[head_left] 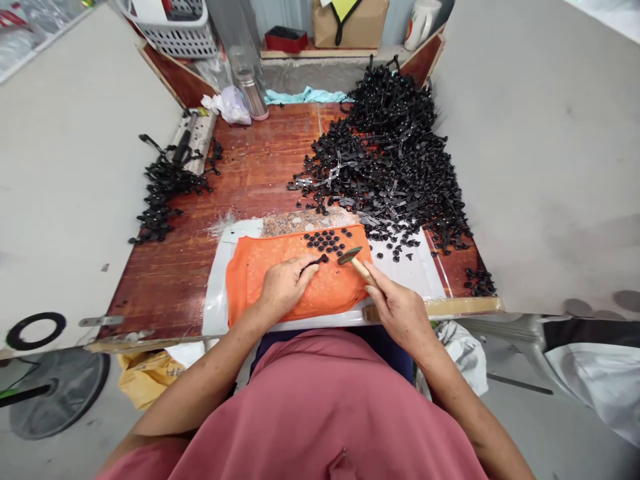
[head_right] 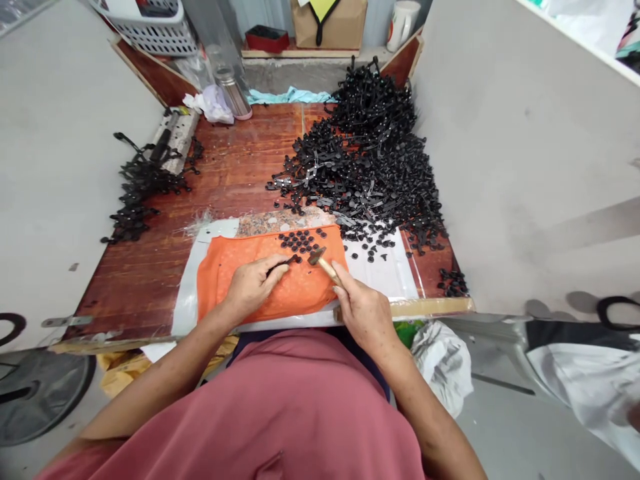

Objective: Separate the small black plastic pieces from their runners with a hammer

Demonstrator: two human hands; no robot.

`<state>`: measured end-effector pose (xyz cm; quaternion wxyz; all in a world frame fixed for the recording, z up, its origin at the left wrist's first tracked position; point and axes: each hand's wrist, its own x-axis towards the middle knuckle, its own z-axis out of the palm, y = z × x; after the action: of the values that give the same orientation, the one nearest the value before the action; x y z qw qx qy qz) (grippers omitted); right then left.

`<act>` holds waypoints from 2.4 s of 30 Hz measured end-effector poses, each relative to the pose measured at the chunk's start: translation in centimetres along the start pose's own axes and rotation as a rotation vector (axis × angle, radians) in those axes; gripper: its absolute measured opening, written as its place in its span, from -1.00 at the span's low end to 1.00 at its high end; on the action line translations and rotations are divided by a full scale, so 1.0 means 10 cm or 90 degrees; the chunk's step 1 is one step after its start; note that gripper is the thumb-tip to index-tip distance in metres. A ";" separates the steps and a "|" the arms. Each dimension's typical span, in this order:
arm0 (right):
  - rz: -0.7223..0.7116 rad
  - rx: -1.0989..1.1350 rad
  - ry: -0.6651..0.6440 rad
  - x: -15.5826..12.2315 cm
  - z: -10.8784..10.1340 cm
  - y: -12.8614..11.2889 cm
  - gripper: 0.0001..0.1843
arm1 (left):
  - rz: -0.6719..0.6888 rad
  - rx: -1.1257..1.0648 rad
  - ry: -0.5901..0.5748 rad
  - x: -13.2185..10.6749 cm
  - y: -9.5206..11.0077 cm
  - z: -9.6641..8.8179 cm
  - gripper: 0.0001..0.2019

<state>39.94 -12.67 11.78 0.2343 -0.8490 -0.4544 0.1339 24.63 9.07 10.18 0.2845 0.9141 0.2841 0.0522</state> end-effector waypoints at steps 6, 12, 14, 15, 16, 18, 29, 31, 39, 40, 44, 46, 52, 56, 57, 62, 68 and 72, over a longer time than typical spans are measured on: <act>0.004 0.020 0.006 -0.03 0.01 0.01 -0.45 | -0.002 0.064 0.012 0.01 0.03 0.04 -0.69; 0.005 -0.003 -0.011 -0.03 0.04 0.04 -0.45 | -0.013 0.183 -0.018 0.01 0.11 0.01 -0.64; -0.005 -0.012 -0.010 -0.01 0.01 0.02 -0.45 | -0.010 0.210 -0.030 0.01 0.14 -0.03 -0.63; -0.014 -0.018 -0.005 0.00 -0.02 0.00 -0.45 | -0.007 0.216 -0.035 0.01 0.15 -0.05 -0.62; -0.024 -0.023 0.003 0.02 -0.05 -0.03 -0.44 | -0.003 0.218 -0.042 0.02 0.16 -0.07 -0.62; -0.049 -0.030 0.029 0.06 -0.11 -0.10 -0.43 | 0.002 0.211 -0.052 0.04 0.18 -0.11 -0.62; -0.082 -0.204 -0.003 0.22 -0.02 -0.27 -0.35 | 0.011 0.185 -0.040 0.03 0.06 -0.03 -0.62; -0.084 -0.217 0.001 0.21 -0.02 -0.28 -0.34 | 0.013 0.185 -0.036 0.03 0.05 -0.01 -0.62; -0.097 -0.054 0.006 0.25 0.02 -0.27 -0.42 | 0.048 0.043 -0.029 0.00 0.00 -0.07 -0.60; -0.090 0.027 0.044 0.26 0.01 -0.27 -0.46 | 0.064 -0.008 -0.031 -0.01 0.01 -0.09 -0.58; -0.021 0.307 0.080 0.32 0.02 -0.27 -0.68 | 0.111 -0.192 -0.083 -0.09 0.10 -0.14 -0.50; 0.031 0.441 -0.016 0.35 0.06 -0.29 -0.74 | 0.143 -0.272 -0.090 -0.12 0.15 -0.10 -0.47; 0.147 0.672 -0.077 0.28 0.15 -0.42 -0.76 | 0.145 -0.333 0.069 -0.12 0.15 0.09 -0.42; 0.156 0.666 0.014 0.22 0.17 -0.44 -0.74 | 0.103 -0.318 0.081 -0.14 0.19 0.04 -0.51; 0.155 0.657 0.027 0.21 0.18 -0.43 -0.74 | 0.094 -0.315 0.065 -0.15 0.22 0.01 -0.53; 0.112 0.570 0.051 0.16 0.30 -0.38 -0.78 | 0.047 -0.308 -0.010 -0.16 0.34 -0.01 -0.62; 0.060 0.462 0.067 0.07 0.25 -0.24 -0.83 | -0.023 -0.328 0.030 0.05 0.08 0.05 -0.81; 0.108 0.323 0.088 -0.09 0.15 0.03 -0.79 | -0.031 -0.299 0.049 0.16 -0.01 -0.01 -0.86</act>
<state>39.03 -13.17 10.39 0.4579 -0.8053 -0.3166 0.2041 25.87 10.05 10.11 0.4793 0.8132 0.2965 0.1452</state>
